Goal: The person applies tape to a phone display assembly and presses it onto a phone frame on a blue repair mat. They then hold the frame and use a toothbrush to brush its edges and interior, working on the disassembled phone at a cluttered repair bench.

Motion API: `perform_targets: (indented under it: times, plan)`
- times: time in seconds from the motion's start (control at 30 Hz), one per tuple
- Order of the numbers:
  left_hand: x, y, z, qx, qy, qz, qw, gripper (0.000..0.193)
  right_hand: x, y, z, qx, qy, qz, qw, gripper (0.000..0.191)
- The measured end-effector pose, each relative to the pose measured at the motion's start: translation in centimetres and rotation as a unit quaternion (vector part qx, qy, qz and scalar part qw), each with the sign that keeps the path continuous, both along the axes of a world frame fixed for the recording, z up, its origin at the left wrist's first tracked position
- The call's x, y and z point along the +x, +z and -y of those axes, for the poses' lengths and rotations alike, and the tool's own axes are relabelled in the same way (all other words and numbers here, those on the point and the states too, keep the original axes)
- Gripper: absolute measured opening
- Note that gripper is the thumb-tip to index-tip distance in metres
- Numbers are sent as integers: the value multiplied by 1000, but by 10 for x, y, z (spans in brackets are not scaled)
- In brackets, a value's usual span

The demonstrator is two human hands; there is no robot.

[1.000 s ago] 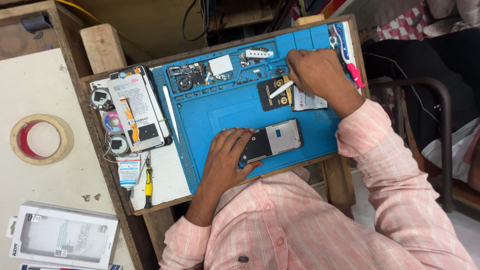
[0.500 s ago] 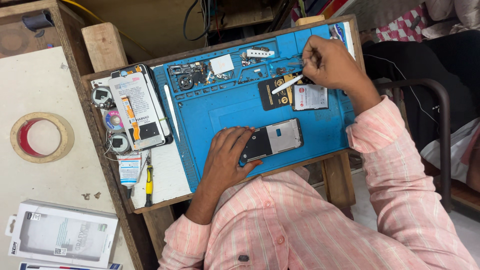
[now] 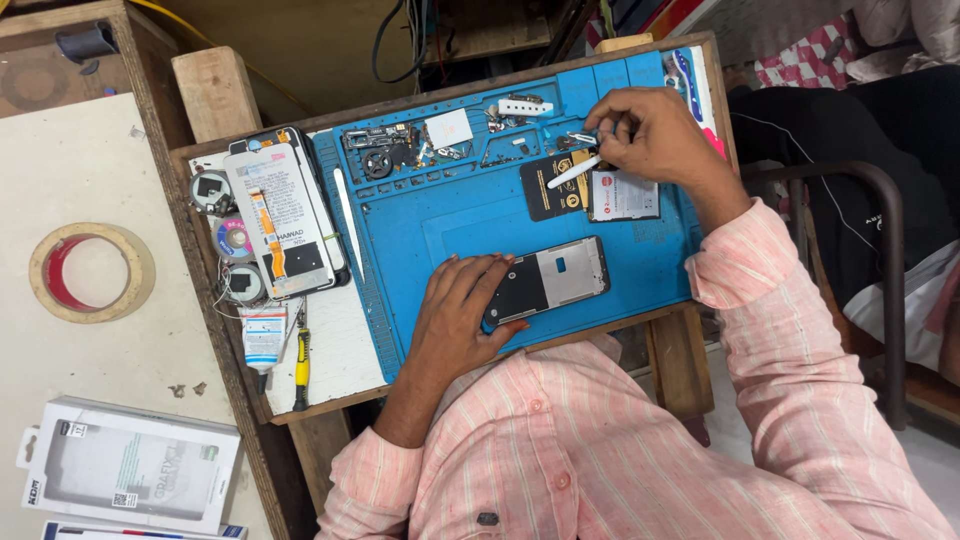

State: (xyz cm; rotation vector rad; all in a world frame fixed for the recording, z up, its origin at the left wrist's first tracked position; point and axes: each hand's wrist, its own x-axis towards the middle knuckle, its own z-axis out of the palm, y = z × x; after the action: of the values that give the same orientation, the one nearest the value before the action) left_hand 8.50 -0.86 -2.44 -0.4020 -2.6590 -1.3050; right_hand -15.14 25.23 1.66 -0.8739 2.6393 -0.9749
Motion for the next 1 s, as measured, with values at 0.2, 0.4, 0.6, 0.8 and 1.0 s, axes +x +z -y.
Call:
perform_targets:
  times: [0.2, 0.4, 0.6, 0.8, 1.0]
  plan:
    - [3, -2, 2, -2, 0, -7, 1000, 87, 3, -1, 1, 10, -27, 22, 999, 21]
    - [3, -1, 3, -7, -1, -3, 1000, 86, 6, 6, 2, 35, -11, -47, 998, 18]
    - [3, -1, 2, -12, 1, -6, 1000, 85, 29, 17, 9, 127, -8, -149, 981, 23]
    - [3, 0, 2, -15, -3, -4, 1000, 84, 37, 13, 19, 148, -46, -143, 978, 13]
    - [3, 0, 2, -17, -3, 0, 1000, 84, 23, 15, 15, 142, -59, -55, 987, 10]
